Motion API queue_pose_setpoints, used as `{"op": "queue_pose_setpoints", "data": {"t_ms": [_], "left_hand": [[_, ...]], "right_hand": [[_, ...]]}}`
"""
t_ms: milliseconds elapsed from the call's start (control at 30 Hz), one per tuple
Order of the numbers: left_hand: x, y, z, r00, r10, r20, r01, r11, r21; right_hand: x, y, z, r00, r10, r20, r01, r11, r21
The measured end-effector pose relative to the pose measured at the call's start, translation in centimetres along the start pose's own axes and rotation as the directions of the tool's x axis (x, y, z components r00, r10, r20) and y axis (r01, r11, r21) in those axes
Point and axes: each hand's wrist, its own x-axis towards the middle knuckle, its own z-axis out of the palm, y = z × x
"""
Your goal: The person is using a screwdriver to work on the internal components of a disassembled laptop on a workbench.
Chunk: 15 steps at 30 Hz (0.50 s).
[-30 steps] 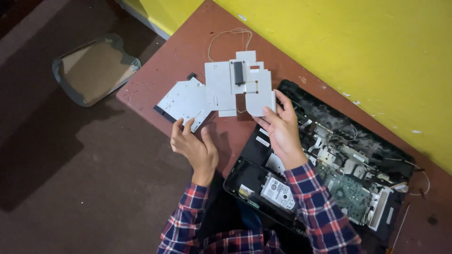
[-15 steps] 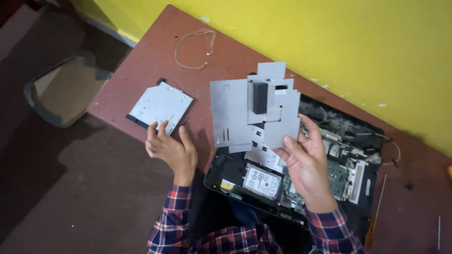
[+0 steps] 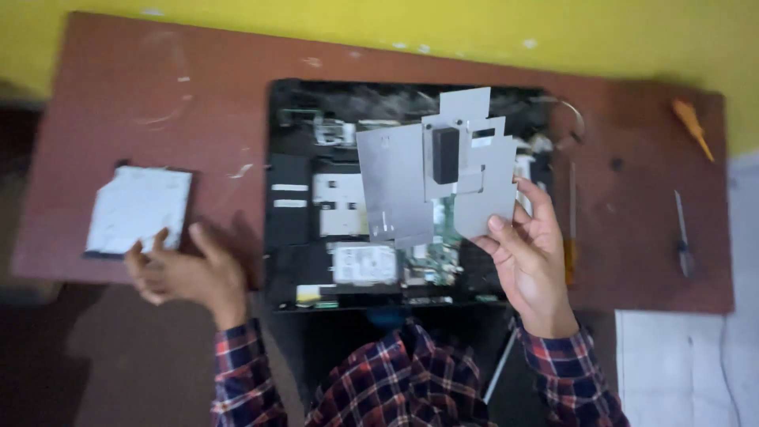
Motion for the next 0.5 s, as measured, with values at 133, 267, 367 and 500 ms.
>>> {"op": "queue_pose_setpoints", "data": {"t_ms": [133, 267, 367, 500], "left_hand": [[0.0, 0.3, -0.2, 0.999, -0.006, 0.035, 0.008, 0.999, -0.045], [0.1, 1.2, -1.2, 0.996, 0.084, -0.024, -0.085, 0.996, -0.036], [0.1, 1.5, -1.7, 0.994, 0.113, -0.007, -0.113, 0.993, -0.023], [0.0, 1.6, -1.9, 0.993, 0.119, -0.005, -0.119, 0.993, 0.002]], "right_hand": [[-1.5, -0.8, -3.6, 0.993, -0.050, -0.110, 0.048, 0.999, -0.020], [-2.6, -1.3, -5.7, 0.965, -0.069, -0.254, 0.037, 0.991, -0.128], [-3.2, -0.6, -7.4, 0.947, -0.083, -0.310, 0.047, 0.991, -0.124], [-3.7, 0.4, -8.5, 0.938, -0.061, -0.342, 0.039, 0.997, -0.071]]}}
